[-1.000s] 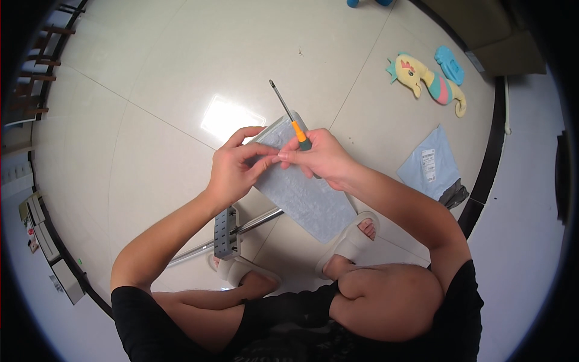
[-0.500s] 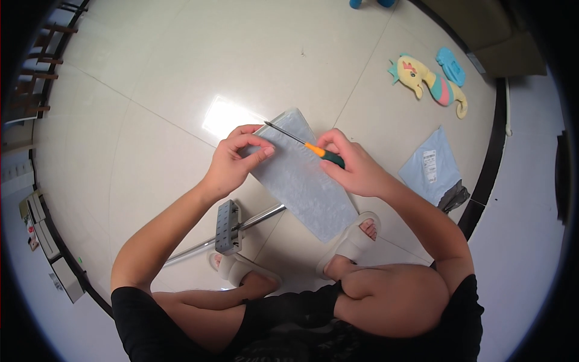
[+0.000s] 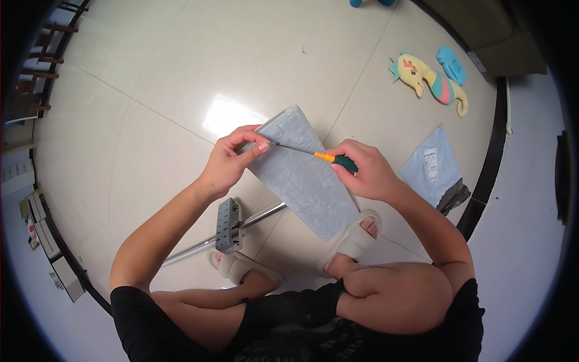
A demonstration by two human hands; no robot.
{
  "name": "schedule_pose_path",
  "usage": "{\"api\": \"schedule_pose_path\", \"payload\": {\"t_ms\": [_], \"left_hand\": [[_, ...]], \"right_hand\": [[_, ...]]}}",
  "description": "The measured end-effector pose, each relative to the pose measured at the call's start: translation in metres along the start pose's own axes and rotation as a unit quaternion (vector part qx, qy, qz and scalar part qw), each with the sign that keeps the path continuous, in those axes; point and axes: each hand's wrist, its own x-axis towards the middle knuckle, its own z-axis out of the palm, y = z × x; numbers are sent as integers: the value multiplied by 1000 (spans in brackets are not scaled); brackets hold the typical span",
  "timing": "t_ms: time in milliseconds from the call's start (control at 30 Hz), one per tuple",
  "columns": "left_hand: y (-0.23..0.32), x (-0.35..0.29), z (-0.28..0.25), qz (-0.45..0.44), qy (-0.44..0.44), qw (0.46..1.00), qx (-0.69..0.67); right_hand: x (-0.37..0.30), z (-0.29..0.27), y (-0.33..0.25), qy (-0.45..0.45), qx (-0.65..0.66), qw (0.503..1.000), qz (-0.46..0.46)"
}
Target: The person unscrews a mop head using a screwdriver, fits a cleaning pad onto the mop base, and tightens screws back into the head with the screwdriver.
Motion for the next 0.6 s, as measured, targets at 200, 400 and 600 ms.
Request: {"api": "schedule_pose_path", "payload": {"t_ms": [200,400,600], "left_hand": [[3,-1,2,-3,6,1000,8],[1,-1,1,11,-3,1000,15],[3,-4,3,24,3,999,44]], "right_hand": [[-3,5,2,7,9,1000,-5],[-1,3,0,-8,-1,1000,0],[-2,1,-1,-8,8,1000,-2]]}}
